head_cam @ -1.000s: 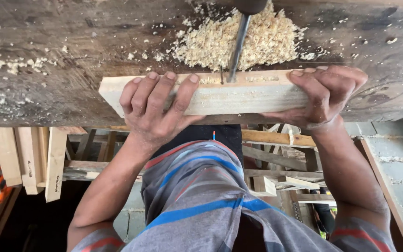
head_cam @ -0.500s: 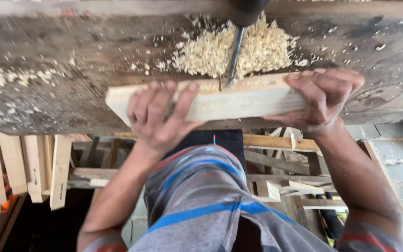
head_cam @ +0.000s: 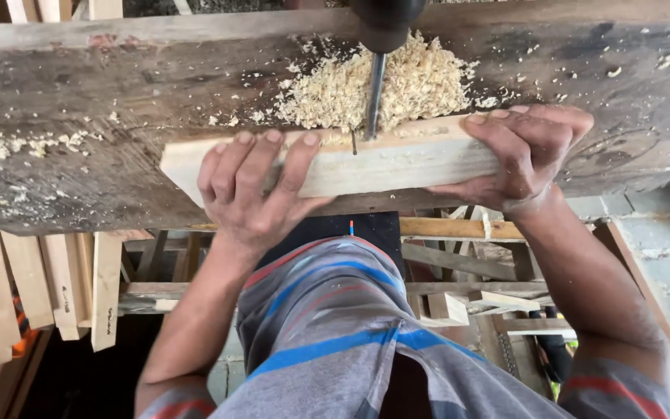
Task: Creating a groove in a wooden block by moving it against a spinning drill bit
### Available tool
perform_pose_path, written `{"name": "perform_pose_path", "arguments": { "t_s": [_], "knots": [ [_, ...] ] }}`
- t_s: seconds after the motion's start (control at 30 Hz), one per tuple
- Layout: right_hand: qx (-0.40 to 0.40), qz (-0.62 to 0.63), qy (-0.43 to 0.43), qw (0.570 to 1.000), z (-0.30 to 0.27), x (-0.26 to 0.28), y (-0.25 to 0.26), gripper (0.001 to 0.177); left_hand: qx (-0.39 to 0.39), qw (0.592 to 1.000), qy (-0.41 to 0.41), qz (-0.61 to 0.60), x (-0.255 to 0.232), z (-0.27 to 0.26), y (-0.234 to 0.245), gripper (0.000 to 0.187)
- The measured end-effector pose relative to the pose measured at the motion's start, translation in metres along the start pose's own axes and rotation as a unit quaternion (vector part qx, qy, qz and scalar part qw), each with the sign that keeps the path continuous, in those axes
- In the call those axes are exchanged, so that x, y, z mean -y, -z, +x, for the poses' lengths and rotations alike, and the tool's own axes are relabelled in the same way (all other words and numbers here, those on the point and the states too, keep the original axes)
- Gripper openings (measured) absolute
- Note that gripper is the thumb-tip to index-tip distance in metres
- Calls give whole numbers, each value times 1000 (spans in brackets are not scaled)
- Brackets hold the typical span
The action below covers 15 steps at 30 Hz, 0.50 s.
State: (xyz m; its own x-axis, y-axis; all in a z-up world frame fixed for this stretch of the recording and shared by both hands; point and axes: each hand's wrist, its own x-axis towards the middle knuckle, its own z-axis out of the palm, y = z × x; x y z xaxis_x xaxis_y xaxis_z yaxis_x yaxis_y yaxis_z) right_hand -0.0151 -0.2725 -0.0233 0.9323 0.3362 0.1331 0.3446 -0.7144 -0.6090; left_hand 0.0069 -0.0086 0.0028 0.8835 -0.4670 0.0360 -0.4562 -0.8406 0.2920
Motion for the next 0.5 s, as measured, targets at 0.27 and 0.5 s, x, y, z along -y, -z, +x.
{"name": "perform_pose_path", "arguments": {
  "t_s": [0.27,0.5],
  "knots": [
    [7,-3,2,1000,5,1,0,61,-21,999,-28,-7,6,-1,-4,47],
    [-9,7,-3,1000,4,0,-3,61,-38,999,9,-35,4,-9,-9,49]
  ]
}}
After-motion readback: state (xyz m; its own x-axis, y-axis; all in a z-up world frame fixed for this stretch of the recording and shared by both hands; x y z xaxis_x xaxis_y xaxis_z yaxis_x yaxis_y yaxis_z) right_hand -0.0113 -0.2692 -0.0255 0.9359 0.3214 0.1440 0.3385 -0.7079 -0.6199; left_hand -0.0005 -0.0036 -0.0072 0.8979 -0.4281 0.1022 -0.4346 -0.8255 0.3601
